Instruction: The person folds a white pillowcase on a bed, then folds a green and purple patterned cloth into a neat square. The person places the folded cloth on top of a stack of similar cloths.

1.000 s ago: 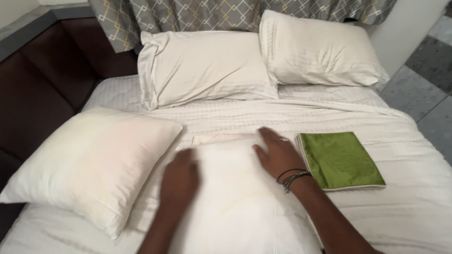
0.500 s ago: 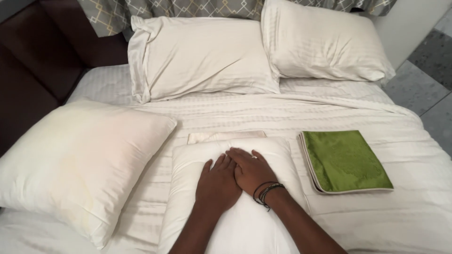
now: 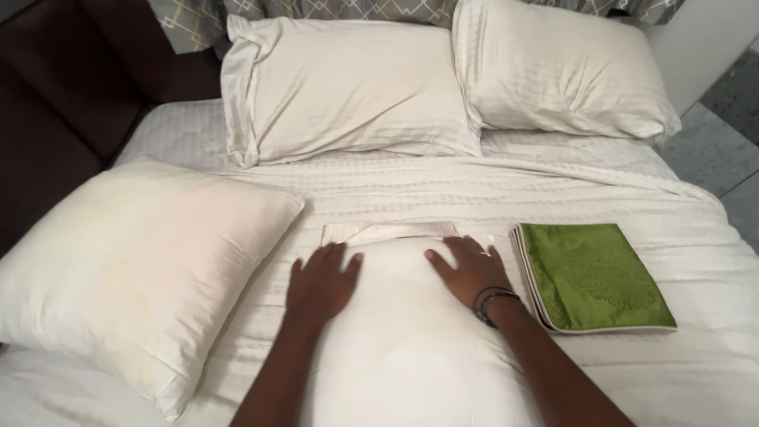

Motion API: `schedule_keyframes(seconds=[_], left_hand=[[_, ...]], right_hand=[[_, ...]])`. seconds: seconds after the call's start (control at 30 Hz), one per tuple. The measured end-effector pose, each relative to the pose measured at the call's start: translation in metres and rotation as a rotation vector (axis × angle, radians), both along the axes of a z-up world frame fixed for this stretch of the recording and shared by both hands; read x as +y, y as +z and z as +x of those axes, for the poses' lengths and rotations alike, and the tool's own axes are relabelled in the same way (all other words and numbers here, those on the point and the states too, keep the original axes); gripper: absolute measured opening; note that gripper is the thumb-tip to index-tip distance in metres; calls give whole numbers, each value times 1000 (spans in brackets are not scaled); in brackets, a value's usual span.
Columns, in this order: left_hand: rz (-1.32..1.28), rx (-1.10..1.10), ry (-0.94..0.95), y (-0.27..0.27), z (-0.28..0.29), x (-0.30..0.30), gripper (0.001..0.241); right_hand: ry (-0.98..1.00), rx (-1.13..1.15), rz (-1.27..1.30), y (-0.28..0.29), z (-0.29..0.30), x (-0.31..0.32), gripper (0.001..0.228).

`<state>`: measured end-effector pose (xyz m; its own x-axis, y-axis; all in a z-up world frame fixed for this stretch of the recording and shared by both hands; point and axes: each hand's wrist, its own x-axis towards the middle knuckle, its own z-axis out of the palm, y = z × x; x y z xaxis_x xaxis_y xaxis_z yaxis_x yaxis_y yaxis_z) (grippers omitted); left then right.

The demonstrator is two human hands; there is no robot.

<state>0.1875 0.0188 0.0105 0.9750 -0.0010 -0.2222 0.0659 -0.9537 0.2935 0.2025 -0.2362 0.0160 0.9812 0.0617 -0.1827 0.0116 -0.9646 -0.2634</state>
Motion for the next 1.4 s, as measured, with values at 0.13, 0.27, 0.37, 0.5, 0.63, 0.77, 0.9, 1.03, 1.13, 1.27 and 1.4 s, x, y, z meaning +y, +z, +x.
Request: schedule_keyframes(seconds=[0.13,0.27,0.37,0.5,0.63,0.77,0.9,1.03,1.13,1.27,1.4], left_hand=[[-109,-27,170,-45,-11,50,72],[-145,-148,136,-104,-38,100,75],[-394,-92,246,-57,-77,94,64],[-443,-380,237,41,-115,23,53],[-215,-551,-291,31,-125,-39,51],[-115,-637,-330,7,-128,-60,55],[-144,-529,-257,20,-106,-51,51],[-92,-421,-135,16,-79,-43,55],[-61,-403,-101,8,-61,-39,56],[-56,-351,-32,0,-35,-32,59],[-17,-309,3,-6,-10,-27,60]], right_hand=[[-117,32,69,-13,-2,-31,83],[-291,78,196,3,-19,-38,85],[-272,-100,72,20,-31,-31,73],[21,-535,50,35,-58,2,57],[316,-424,132,33,-90,43,49],[403,-345,-13,15,-97,44,54],[317,-294,40,16,-84,45,54],[209,-243,7,13,-58,43,61],[134,-197,-6,3,-38,38,69],[60,-157,-16,-9,-11,34,74],[5,-108,-6,-12,11,33,74]])
